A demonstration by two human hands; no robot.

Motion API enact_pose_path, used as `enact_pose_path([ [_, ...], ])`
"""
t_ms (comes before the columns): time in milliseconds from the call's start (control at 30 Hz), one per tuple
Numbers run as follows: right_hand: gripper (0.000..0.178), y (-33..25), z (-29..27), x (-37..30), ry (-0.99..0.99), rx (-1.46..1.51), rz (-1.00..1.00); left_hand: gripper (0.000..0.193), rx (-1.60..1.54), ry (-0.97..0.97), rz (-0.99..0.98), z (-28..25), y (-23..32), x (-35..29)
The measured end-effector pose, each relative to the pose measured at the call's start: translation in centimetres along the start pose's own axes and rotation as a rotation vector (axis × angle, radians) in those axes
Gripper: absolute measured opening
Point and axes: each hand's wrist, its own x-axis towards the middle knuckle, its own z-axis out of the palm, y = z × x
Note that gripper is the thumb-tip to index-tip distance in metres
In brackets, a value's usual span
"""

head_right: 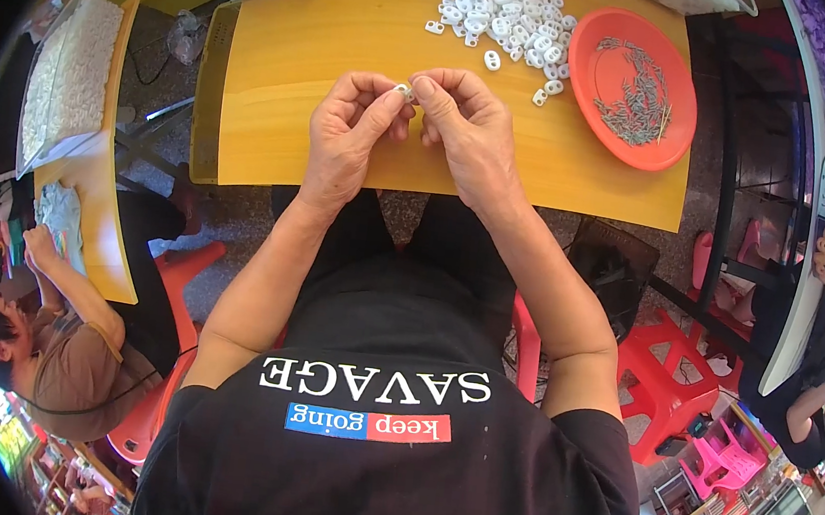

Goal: Manually assemble small white plastic parts by inserting metal pins or springs.

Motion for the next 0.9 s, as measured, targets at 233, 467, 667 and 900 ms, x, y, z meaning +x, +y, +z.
enact_pose_path([
  [233,0.023,0.23,0.03,0.01,0.001,0.004,-0.001,0.01,0.005,0.002,-0.006,-0.09,-0.02,-0.08],
  [467,0.022,0.36,0.18,0.04,0.012,-0.098,-0.074,0.01,0.014,-0.009,-0.005,-0.16,0.03,-0.02],
  [667,0.015,0.24,0.67,-0.38,0.062,-0.387,-0.175,0.01,0.027,0.006,-0.006,-0.12,-0.05,-0.15],
  [900,0.015,0.86,0.67,0.16,0.032,-0.266,-0.158,0.01,0.07,0.048,0.017,0.07,0.05,-0.25],
])
